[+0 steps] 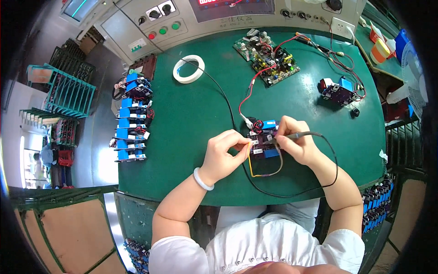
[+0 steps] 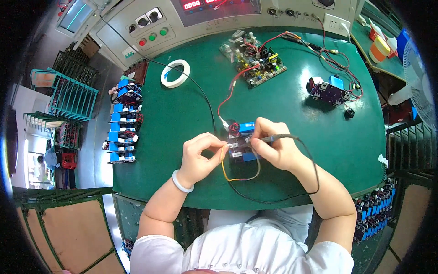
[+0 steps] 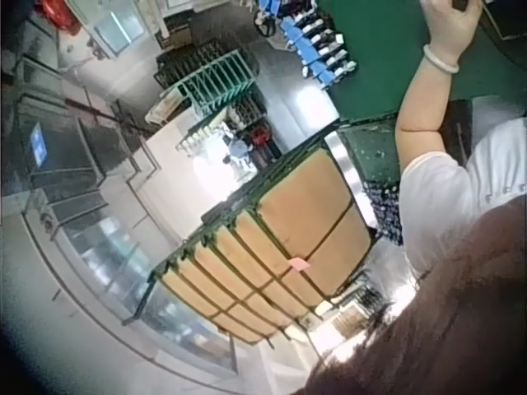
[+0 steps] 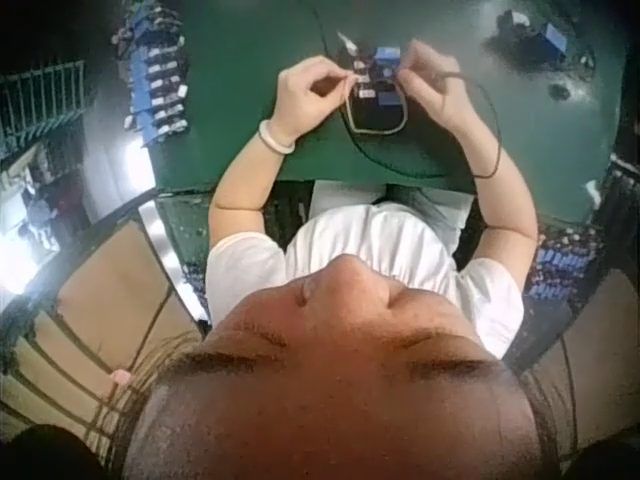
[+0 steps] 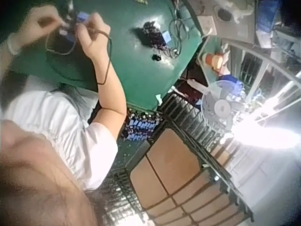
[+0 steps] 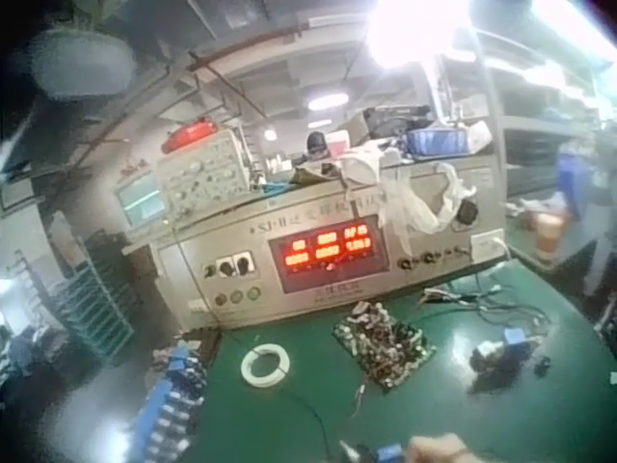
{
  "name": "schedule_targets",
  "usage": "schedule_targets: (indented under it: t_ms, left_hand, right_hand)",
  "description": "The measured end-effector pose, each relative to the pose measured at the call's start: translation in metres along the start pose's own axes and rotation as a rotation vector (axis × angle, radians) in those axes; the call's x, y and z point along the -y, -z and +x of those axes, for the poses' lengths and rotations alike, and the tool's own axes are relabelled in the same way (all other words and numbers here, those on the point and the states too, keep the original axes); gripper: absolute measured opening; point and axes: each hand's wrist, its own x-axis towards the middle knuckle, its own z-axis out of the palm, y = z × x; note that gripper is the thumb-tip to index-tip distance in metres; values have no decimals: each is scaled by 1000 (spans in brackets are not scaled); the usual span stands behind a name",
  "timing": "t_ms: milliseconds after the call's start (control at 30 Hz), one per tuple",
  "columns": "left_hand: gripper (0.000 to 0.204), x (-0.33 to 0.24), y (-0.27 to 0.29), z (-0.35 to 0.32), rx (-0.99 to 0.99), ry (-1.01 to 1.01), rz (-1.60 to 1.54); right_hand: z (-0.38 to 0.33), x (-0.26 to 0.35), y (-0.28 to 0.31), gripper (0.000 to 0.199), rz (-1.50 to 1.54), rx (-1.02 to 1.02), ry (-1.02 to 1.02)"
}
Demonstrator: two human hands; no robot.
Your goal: The person tests circuit boards and electronic components using lab measuring instruments with probes.
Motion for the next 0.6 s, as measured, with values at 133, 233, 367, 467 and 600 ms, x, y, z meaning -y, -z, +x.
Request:
schedule_targets:
  t_ms: [133,233,367,467,600]
  left_hand:
    - [7,1,-2,-1,-23,38,-15]
    - [8,1,0,0,-31,62,-25]
    - [10,-1,7,1,-21,110,-26]
    - [10,0,5,0,-11,97,-50]
    - [12,6,1,-3,20,82,-41]
  right_hand:
    - [3,3,-17,15,-115,-31,-16]
    - [8,1,-19,14,-133,-58,24]
    - [15,5,-24,14,-152,-16,-31]
    - [14,4,-23,12,-253,-73,65]
    - [8,1,-25,11,-247,-94,13]
